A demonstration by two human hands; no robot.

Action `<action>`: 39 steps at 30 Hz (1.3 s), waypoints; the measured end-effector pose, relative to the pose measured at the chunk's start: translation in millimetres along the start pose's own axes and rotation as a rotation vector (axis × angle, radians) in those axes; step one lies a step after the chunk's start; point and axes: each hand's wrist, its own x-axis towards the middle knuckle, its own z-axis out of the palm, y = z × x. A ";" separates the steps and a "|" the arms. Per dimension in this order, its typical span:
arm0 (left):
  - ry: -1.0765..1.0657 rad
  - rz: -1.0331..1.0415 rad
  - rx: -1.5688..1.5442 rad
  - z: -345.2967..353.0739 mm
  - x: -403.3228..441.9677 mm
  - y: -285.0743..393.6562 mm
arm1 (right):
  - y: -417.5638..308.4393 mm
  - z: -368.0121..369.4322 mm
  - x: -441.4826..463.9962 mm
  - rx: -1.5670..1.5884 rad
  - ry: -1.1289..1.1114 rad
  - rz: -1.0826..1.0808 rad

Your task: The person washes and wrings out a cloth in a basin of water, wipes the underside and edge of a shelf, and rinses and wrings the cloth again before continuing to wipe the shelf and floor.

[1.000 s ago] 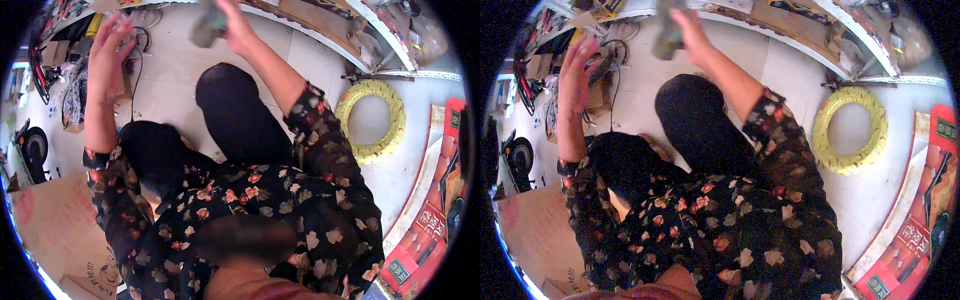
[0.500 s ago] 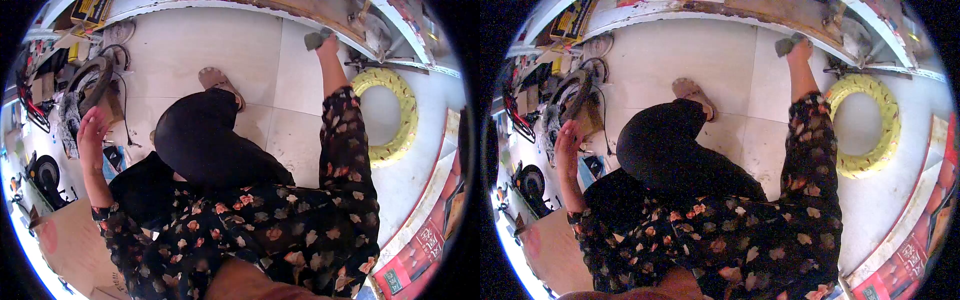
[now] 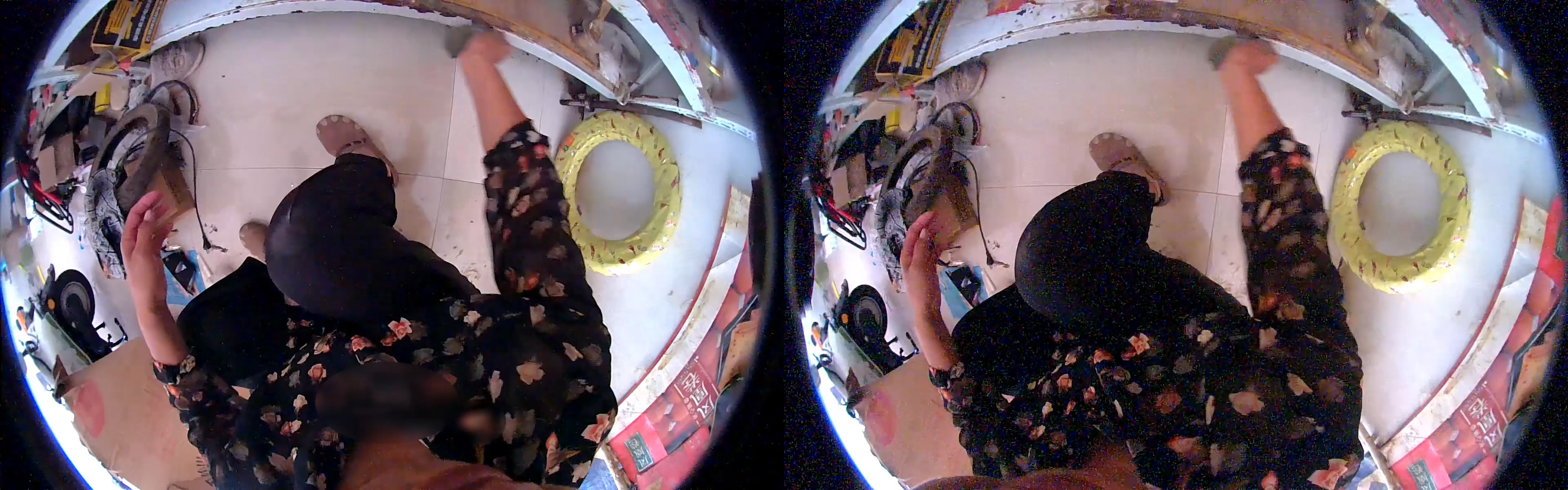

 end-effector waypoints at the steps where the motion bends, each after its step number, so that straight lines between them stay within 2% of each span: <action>1: 0.004 -0.002 0.006 -3.3 -1.4 -1.7 | -17.4 3.6 -4.4 0.089 0.018 -0.049; 2: 0.003 -0.004 0.017 -5.5 -2.2 -3.8 | -30.2 8.2 -12.6 0.128 0.034 -0.099; 4: 0.039 -0.012 0.019 -6.1 -4.6 -6.4 | -43.5 24.5 -28.2 -0.014 0.273 -0.159; 8: 0.009 -0.007 0.013 -4.5 -2.7 -6.2 | -2.4 22.7 -63.9 -0.712 0.438 -0.134; 11: -0.060 0.020 0.062 9.5 5.9 4.0 | 48.7 34.7 -92.3 -1.257 0.360 -0.058; 14: -0.109 0.033 0.113 32.7 10.5 19.0 | 92.6 65.1 -114.1 -1.520 0.140 -0.021; 17: -0.172 0.058 0.125 54.4 15.0 28.3 | 129.7 109.1 -136.7 -1.576 -0.088 -0.004; 21: -0.218 0.114 0.065 91.4 18.5 34.2 | 165.4 187.8 -192.2 -1.457 -0.417 0.011; 23: -0.141 0.194 -0.067 114.0 9.9 42.6 | 176.3 231.7 -230.5 -1.351 -0.628 0.040; 24: -0.103 0.242 -0.137 121.0 9.9 47.6 | 179.1 256.2 -248.2 -1.294 -0.751 0.069; 27: -0.151 0.184 -0.338 127.1 14.1 61.4 | 164.4 334.1 -299.4 -1.227 -1.108 0.209; 28: -0.194 0.278 -0.215 109.0 39.8 43.4 | 153.8 352.4 -314.0 -1.246 -1.200 0.240; 30: -0.220 0.052 -0.762 102.3 48.3 54.3 | 136.8 372.9 -331.4 -1.374 -1.161 0.125; 31: -0.200 0.026 -0.834 100.8 45.9 63.4 | 129.0 379.7 -338.0 -1.439 -1.142 0.061; 33: -0.163 -0.031 -0.983 97.1 38.6 78.4 | 107.1 384.1 -355.3 -1.429 -1.048 -0.199; 34: -0.236 -0.012 -0.978 89.6 53.7 72.3 | 95.2 383.7 -361.2 -1.416 -0.998 -0.331; 36: -0.318 -0.040 -0.996 85.1 68.9 60.6 | 69.3 374.3 -373.3 -1.433 -1.113 -0.264; 38: -0.391 -0.082 -1.051 91.7 83.6 42.2 | 40.5 365.2 -387.7 -1.508 -1.107 -0.276; 39: -0.461 -0.088 -1.022 92.1 94.8 29.9 | 30.0 365.2 -397.9 -1.523 -1.014 -0.187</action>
